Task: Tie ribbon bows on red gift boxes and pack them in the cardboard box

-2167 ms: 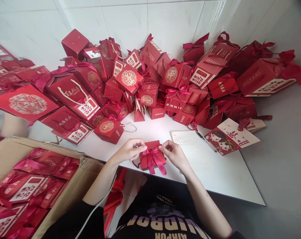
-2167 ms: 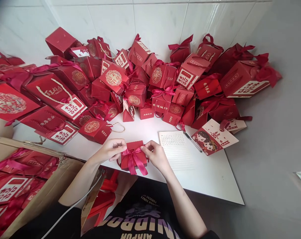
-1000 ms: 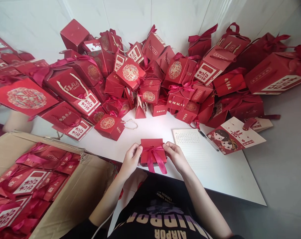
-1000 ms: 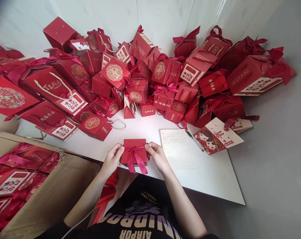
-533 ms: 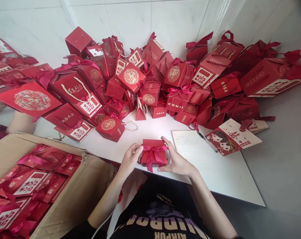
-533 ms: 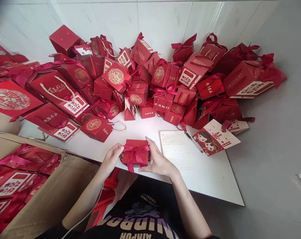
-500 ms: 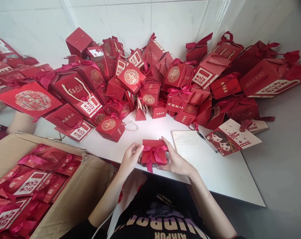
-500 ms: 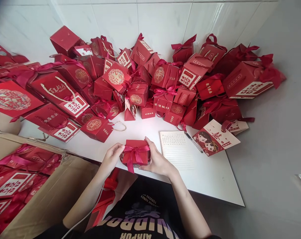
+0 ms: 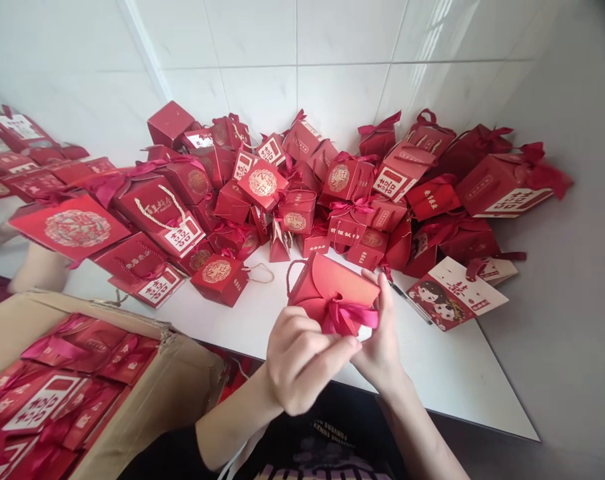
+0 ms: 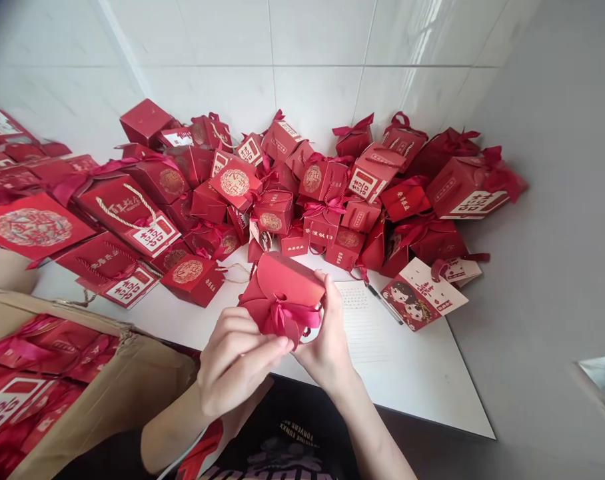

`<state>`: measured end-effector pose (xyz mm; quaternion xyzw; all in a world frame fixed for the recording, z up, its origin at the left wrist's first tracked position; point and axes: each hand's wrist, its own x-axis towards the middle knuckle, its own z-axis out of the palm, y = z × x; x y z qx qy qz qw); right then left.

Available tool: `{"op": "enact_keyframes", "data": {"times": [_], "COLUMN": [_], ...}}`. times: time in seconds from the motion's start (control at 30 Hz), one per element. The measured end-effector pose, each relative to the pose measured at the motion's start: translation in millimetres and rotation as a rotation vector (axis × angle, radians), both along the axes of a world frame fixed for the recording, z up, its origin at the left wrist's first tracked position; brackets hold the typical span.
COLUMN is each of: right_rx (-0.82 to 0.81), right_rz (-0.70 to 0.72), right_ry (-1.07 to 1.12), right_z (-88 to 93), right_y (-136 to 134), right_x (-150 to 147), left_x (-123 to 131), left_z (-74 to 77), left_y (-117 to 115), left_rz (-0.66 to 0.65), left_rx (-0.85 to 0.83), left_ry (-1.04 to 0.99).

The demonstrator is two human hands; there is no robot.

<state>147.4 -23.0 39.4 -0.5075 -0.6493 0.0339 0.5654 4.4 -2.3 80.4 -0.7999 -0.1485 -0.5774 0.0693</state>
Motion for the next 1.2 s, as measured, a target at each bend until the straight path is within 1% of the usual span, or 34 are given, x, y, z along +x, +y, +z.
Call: {"op": "enact_keyframes", "data": {"times": [0.13,0.23,0.3,0.33,0.4,0.5,0.6,0.63,0.67,0.77,0.83,0.9,1.0,1.13,1.2], "right_rx": [0.033,0.041,0.03,0.021,-0.023,-0.145,-0.233,-0.244,-0.253,-0.282,-0.309,-0.336,-0.383,-0.437,-0.442], "right_rz": [-0.022,-0.022,-0.027,-0.028,-0.007,0.079,0.148,0.156,0.162,0.184,0.21,0.234,0.257,0.282,0.294], "right_ry": [0.037,0.046,0.032,0.015,-0.031,-0.081,-0.097,-0.102,-0.106,-0.101,-0.088,-0.076,-0.063,-0.039,-0.024], "right_z": [18.7,26.6,29.3,30.0,30.7,30.5,29.6,29.2,28.7,27.2,26.1,24.6,20.7,14.6,12.7], "right_y": [-10.5,-15.9,-17.5,-17.7,-17.6,-17.8,-18.7,-19.0,-19.3,-20.1,-20.6,-20.9,-21.0,-20.9,-21.4], "right_x": [-1.7,-0.6,2.5,4.9,11.1,20.1,24.3,24.5,24.2,22.6,21.8,21.5,22.0,23.2,23.9], "left_x": [5.8,6.2,4.5,2.7,-3.1,-16.1,-27.7,-30.2,-31.9,-32.9,-31.5,-29.8,-27.6,-27.6,-29.2], "left_z": [16.0,27.7,35.4,39.2,46.6,55.4,60.1,60.9,61.6,64.0,65.8,67.0,66.3,64.7,66.4], "left_y": [-9.3,-13.2,-13.6,-12.7,-8.7,2.9,17.2,21.7,25.8,35.7,40.5,44.6,51.1,61.4,66.2], "left_rz": [-0.031,-0.039,-0.068,-0.092,-0.132,-0.176,-0.297,-0.337,-0.365,-0.44,-0.501,-0.534,-0.551,-0.652,-0.658], "left_rx": [0.026,0.044,0.002,-0.059,-0.258,-0.662,-1.071,-1.17,-1.236,-1.321,-1.361,-1.401,-1.432,-1.471,-1.458], "left_ry": [-0.002,0.03,0.043,0.045,0.047,0.086,0.205,0.237,0.252,0.279,0.33,0.388,0.476,0.583,0.615]}}
